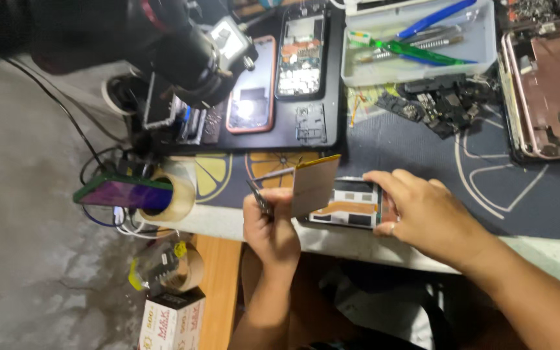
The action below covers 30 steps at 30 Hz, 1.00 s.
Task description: The person disassembles a smartphone by removing the rear camera module, battery, and logic board using a screwdriver and spudger. Components are placed on the workbench as they are removed.
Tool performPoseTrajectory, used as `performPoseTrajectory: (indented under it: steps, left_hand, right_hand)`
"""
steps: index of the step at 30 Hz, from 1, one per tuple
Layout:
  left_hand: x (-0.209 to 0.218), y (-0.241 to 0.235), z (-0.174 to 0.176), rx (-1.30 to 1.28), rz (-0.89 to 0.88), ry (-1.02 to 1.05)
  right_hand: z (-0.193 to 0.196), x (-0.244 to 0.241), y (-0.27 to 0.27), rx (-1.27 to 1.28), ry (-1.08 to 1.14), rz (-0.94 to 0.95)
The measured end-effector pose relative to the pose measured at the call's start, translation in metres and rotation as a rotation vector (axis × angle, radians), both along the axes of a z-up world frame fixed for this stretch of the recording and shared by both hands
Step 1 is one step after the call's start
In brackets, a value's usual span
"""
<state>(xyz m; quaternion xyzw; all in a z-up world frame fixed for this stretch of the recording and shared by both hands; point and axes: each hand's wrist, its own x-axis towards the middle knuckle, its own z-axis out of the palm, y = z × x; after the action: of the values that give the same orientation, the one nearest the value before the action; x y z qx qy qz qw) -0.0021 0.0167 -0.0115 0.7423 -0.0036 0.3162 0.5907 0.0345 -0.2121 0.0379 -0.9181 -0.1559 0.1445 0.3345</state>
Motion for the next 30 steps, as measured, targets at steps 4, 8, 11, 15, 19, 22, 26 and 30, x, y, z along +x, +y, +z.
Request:
performPoseTrajectory:
  steps: [4, 8, 11, 15, 19, 22, 26, 30]
  left_hand:
    - [0.006, -0.014, -0.018, -0.328, -0.062, -0.006]
    - [0.010, -0.026, -0.028, -0.423, -0.109, 0.000]
    - [0.008, -0.025, -0.030, -0.456, -0.154, 0.012]
    - [0.005, -0.023, -0.024, -0.386, -0.161, 0.071]
    - [0.009, -0.024, -0.014, -0.468, -0.249, 0.067]
    - [0.009, -0.030, -0.007, -0.371, -0.111, 0.085]
    - [0.005, -0.036, -0.001, -0.080, -0.097, 0.032]
    - [0.002, -0.030, -0.001, -0.077, -0.307, 0.061]
  right_hand:
    - [0.009, 0.002, -0.003, 0.220, 0.054, -0.056]
    - [0.008, 0.004, -0.003, 0.548, 0.421, -0.243]
    - [-0.003, 0.007, -0.001, 0.681, 0.520, -0.269]
    - [-0.021, 0.007, 0.013, 0.775, 0.646, -0.279]
    - [-0.036, 0.008, 0.019, 0.931, 0.741, -0.324]
    - [-0.040, 0.006, 0.020, 0.996, 0.642, -0.324]
    - [-0.041, -0.001, 0.019, 0.996, 0.563, -0.378]
    - [-0.045, -0.004, 0.012, 1.001, 0.544, -0.371]
